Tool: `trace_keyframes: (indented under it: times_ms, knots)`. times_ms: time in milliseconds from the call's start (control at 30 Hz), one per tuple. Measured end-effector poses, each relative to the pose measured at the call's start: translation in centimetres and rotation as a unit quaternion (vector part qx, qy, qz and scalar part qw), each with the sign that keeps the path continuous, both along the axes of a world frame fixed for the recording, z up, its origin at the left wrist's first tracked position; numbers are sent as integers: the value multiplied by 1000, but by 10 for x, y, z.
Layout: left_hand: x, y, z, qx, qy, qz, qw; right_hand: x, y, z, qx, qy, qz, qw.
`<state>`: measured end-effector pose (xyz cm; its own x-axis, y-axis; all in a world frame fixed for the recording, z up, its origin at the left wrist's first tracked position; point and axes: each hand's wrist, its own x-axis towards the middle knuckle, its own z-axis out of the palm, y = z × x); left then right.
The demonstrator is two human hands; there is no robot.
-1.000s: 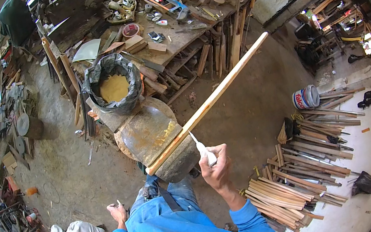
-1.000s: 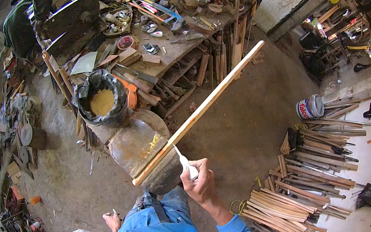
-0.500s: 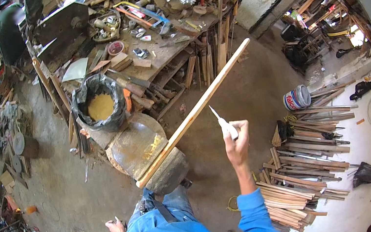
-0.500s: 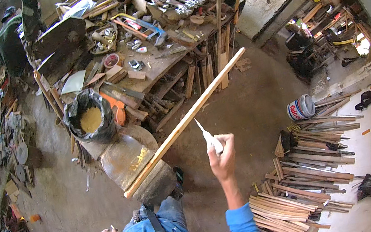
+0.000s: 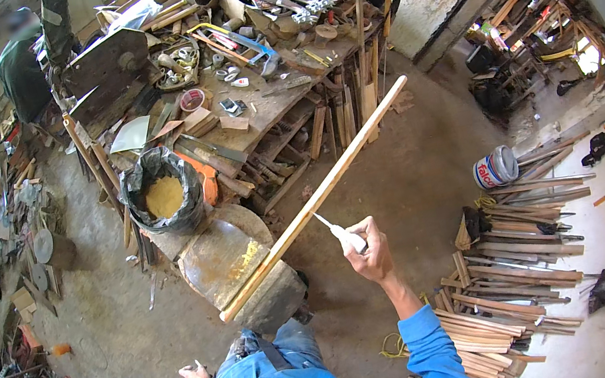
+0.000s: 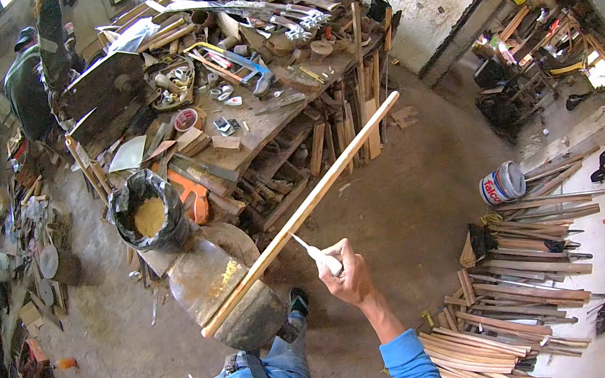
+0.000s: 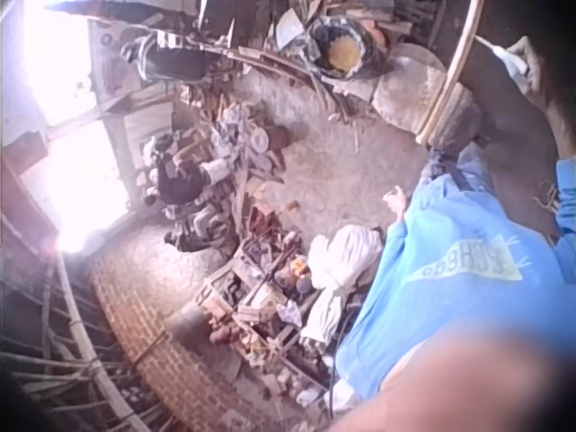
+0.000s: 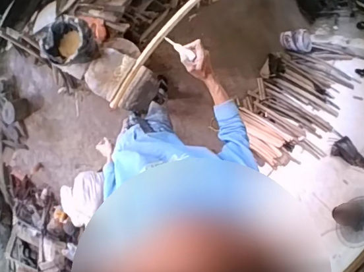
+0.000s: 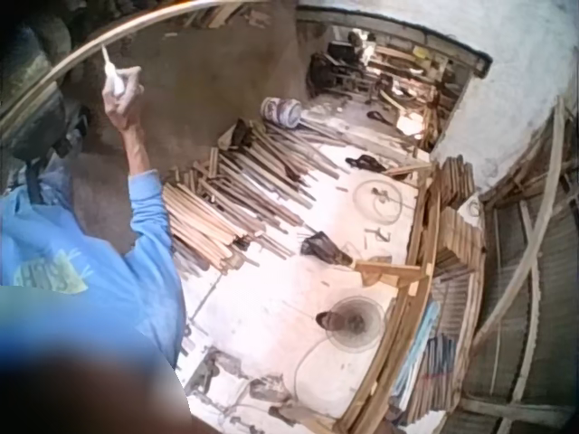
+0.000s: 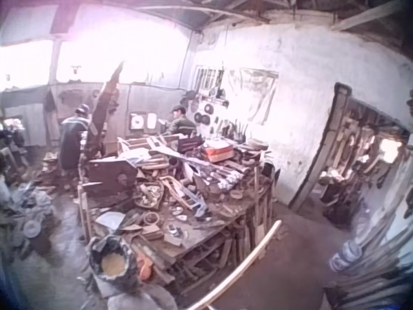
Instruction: The person repeatedly smooths a long wooden dowel on a rotating grinding wheel, applying a paste from a nearby container and using a small tool to scrape or refine the surface. The dowel is turned and repositioned multiple times to work different sections.
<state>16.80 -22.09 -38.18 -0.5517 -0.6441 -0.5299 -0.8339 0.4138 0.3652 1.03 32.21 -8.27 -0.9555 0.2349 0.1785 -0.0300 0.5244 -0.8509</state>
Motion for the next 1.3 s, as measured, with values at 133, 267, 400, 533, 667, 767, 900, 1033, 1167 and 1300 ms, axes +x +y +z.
trace_keyframes:
  times_ms: [133,267,400,533,667,767,900,1033,1167,1300]
  knots:
    - [-1,4,-1,0,-10,6,1000,10,-10,-3,-40,1,21,999]
    - [0,14,6,-29,14,-9,999,-12,-40,26,-258,95,58,960]
    - [-7,23,13,-25,20,5,999,-96,-111,68,-92,89,118,985]
    - [-18,21,3,-9,47,36,998,-195,-196,70,78,86,195,974]
    - [-11,10,-12,-59,79,18,995,-244,-234,45,254,-47,224,940]
    - [5,2,-16,23,57,79,995,-263,-241,29,399,-122,335,845]
    - [25,1,-11,-36,2,63,997,-278,-253,23,476,-170,374,778]
    - [34,5,-7,-40,-17,83,996,-282,-260,27,496,-188,388,754]
    - [31,9,-10,-36,0,79,996,-280,-248,37,492,-101,415,759]
    - [23,12,-15,-31,13,60,998,-281,-237,52,411,-8,421,808]
